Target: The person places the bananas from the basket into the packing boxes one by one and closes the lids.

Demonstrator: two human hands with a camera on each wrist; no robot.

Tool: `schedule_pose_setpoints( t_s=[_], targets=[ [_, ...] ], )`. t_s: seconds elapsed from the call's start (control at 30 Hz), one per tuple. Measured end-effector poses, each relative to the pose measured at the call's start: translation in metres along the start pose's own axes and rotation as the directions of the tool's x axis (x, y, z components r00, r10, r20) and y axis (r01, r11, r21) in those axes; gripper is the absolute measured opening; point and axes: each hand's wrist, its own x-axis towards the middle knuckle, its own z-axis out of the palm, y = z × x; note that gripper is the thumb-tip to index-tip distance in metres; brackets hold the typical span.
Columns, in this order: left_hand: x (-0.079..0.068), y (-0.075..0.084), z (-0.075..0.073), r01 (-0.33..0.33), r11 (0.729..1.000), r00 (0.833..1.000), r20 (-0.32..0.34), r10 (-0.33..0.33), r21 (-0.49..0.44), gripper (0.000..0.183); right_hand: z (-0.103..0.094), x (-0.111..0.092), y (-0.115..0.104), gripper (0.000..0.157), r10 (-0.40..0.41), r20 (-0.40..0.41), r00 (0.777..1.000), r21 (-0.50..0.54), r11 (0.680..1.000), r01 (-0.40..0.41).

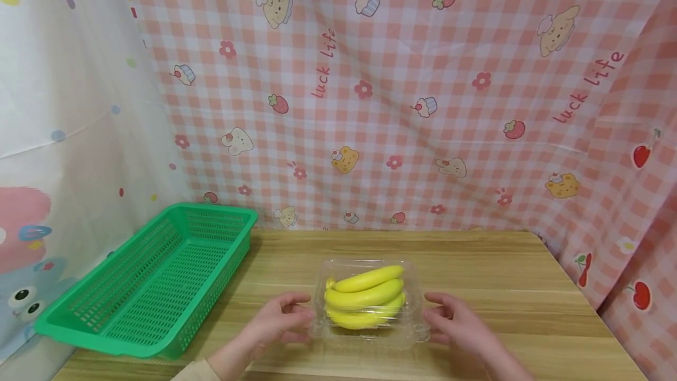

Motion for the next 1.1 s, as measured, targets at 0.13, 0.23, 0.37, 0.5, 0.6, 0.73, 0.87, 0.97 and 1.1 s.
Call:
schedule_pose_setpoints(
  t_s=[0.13, 0.23, 0.37, 0.5, 0.6, 0.73, 0.87, 0.97, 1.1],
  targets=[
    [-0.001, -0.002, 0.003, 0.001, 0.999, 1.000, -0.015, -0.001, -0.034, 0.065, 0.002, -0.001, 0.003, 0.071, 0.010, 0.016, 1.000, 0.037, 0.999, -0.011],
    [-0.001, -0.003, 0.005, -0.001, 0.999, 1.000, -0.012, 0.000, -0.051, 0.062, 0.003, -0.001, 0.005, 0.072, 0.002, 0.027, 1.000, 0.054, 0.999, -0.003],
    [-0.001, -0.005, 0.006, 0.000, 0.997, 1.000, 0.000, 0.000, -0.082, 0.058, 0.004, -0.001, 0.007, 0.072, -0.010, 0.041, 0.999, 0.079, 0.997, 0.006],
    [-0.002, -0.006, 0.007, 0.001, 0.994, 1.000, 0.004, -0.001, -0.111, 0.054, 0.006, -0.001, 0.007, 0.071, 0.006, 0.058, 0.998, 0.119, 0.993, -0.012],
    [-0.002, -0.007, 0.009, 0.004, 0.991, 1.000, -0.002, -0.005, -0.132, 0.051, 0.007, -0.001, 0.007, 0.071, 0.030, 0.058, 0.998, 0.144, 0.989, -0.038],
    [-0.002, -0.008, 0.011, 0.011, 0.989, 1.000, -0.012, -0.013, -0.147, 0.048, 0.008, -0.001, 0.006, 0.072, 0.049, 0.056, 0.997, 0.186, 0.981, -0.059],
    [-0.001, -0.008, 0.012, 0.012, 0.986, 1.000, -0.021, -0.015, -0.168, 0.045, 0.008, -0.001, 0.008, 0.071, 0.050, 0.068, 0.996, 0.241, 0.968, -0.065],
    [-0.001, -0.009, 0.014, 0.007, 0.983, 0.999, -0.031, -0.013, -0.182, 0.044, 0.008, -0.001, 0.009, 0.069, 0.045, 0.073, 0.996, 0.263, 0.963, -0.063],
    [-0.001, -0.010, 0.015, 0.003, 0.982, 0.999, -0.040, -0.011, -0.191, 0.043, 0.008, -0.001, 0.011, 0.068, 0.039, 0.069, 0.997, 0.270, 0.961, -0.057]
  ],
)
